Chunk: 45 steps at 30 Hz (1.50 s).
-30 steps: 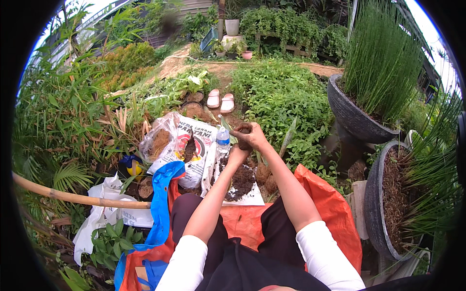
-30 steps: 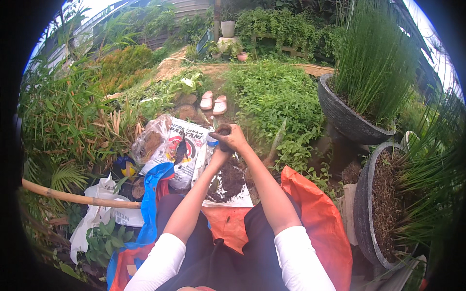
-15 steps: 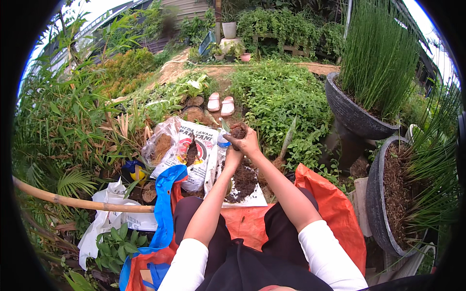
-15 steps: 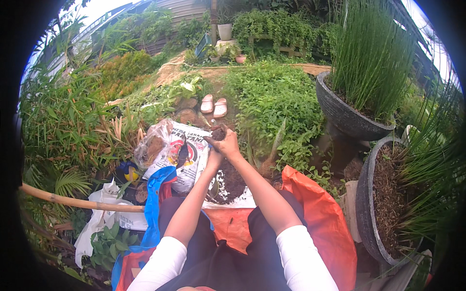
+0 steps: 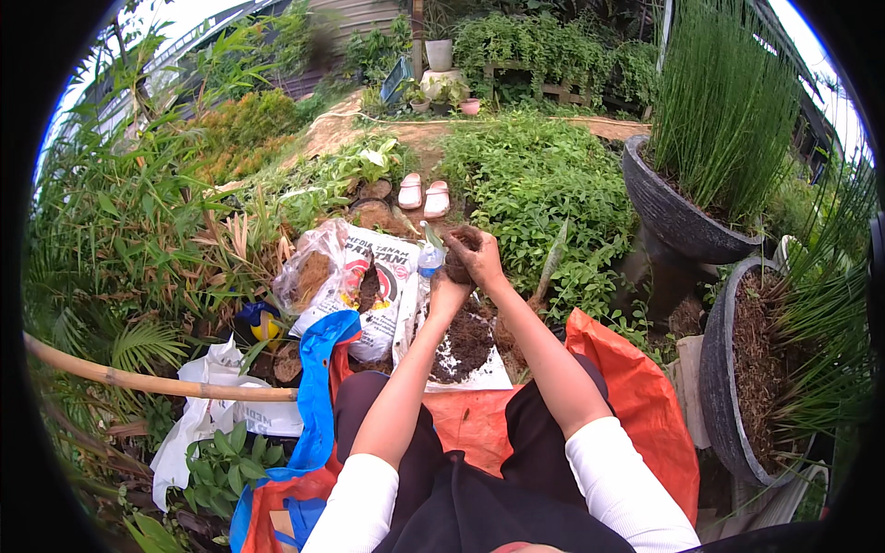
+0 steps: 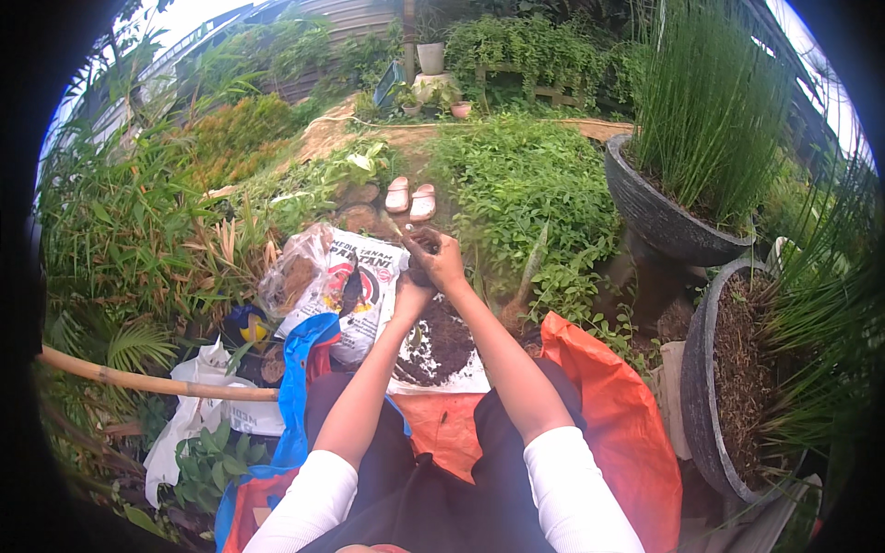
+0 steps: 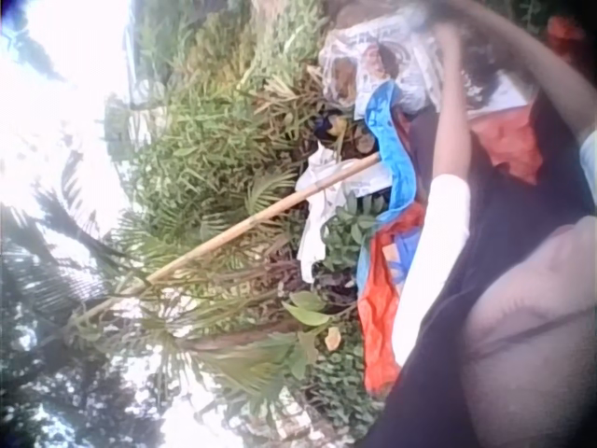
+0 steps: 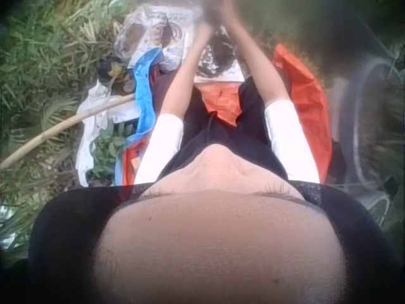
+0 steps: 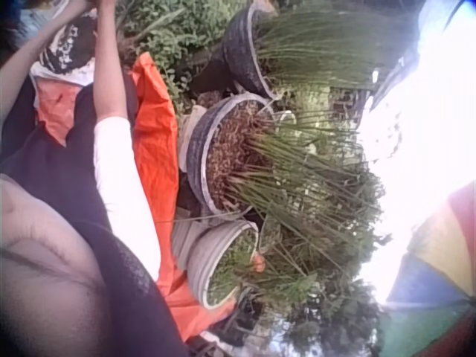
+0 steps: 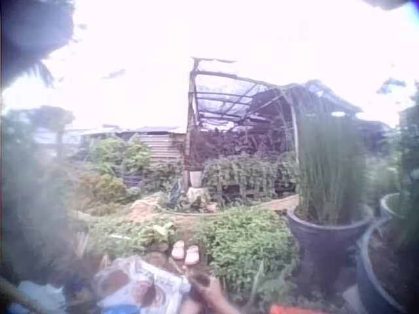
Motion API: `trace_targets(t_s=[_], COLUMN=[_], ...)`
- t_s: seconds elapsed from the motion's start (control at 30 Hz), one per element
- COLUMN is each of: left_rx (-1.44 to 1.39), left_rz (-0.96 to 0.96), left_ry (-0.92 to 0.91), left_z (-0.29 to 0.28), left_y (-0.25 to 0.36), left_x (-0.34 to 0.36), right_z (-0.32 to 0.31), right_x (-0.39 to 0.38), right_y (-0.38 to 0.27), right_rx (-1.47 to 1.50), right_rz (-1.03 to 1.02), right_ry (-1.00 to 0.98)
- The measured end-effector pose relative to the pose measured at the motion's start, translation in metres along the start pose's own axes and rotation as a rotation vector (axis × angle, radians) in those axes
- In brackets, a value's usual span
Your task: The person sits on a tarp and packs soil around the roots of a small seedling by hand. They repeatedly add soil and press it into the root ball to form a compact soil ball around the plant.
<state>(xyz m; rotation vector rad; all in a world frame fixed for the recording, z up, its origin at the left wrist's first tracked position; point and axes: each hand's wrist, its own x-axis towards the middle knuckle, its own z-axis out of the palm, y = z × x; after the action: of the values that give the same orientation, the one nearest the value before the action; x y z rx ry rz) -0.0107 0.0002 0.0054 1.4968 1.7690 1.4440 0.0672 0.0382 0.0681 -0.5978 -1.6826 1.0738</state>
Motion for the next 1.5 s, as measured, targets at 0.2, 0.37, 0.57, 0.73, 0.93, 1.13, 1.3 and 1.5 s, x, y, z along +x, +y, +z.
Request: trace_targets(t_s=[0.2, 0.37, 0.57, 0.73, 0.93, 1.13, 1.3, 1.5], left_rx=[0.08, 0.118, -0.042, -0.007, 0.018, 0.174, -0.105, -0.074], left_rz=[0.005, -0.007, -0.004, -0.085, -0.075, -0.059, -0.082, -0.039], left_ry=[0.084, 0.023, -0.086, -0.141, -0.153, -0.069, -0.183, -0.217], left_z=[0.006, 0.0, -0.004, -0.012, -0.017, -0.018, -0.013, -0.001], left_y=[0.004, 0.0, -0.001, 0.001, 0.02, 0.022, -0.007, -0.003], left_x=[-0.007, 0.004, 0.008, 0.006, -0.001, -0.005, 0.006, 0.005], right_z=[0.006, 0.007, -0.004, 0.008, 0.007, -0.009, 0.005, -0.004], right_x=[-0.008, -0.005, 0.003, -0.007, -0.009, 0.003, 0.004, -0.002], right_y=[0.007, 0.004, 0.0, 0.004, 0.025, 0.023, 0.014, 0.037], right_rx=[-0.232, -0.109, 0.01, -0.092, -0.079, 0.142, 0.264, -0.028], right_rz=[-0.095, 0.058, 0.114, 0.014, 0.039, 0.33, 0.165, 0.096], right_ry=[0.089, 0.231, 0.094, 0.065, 0.194, 0.156, 0.048, 0.118])
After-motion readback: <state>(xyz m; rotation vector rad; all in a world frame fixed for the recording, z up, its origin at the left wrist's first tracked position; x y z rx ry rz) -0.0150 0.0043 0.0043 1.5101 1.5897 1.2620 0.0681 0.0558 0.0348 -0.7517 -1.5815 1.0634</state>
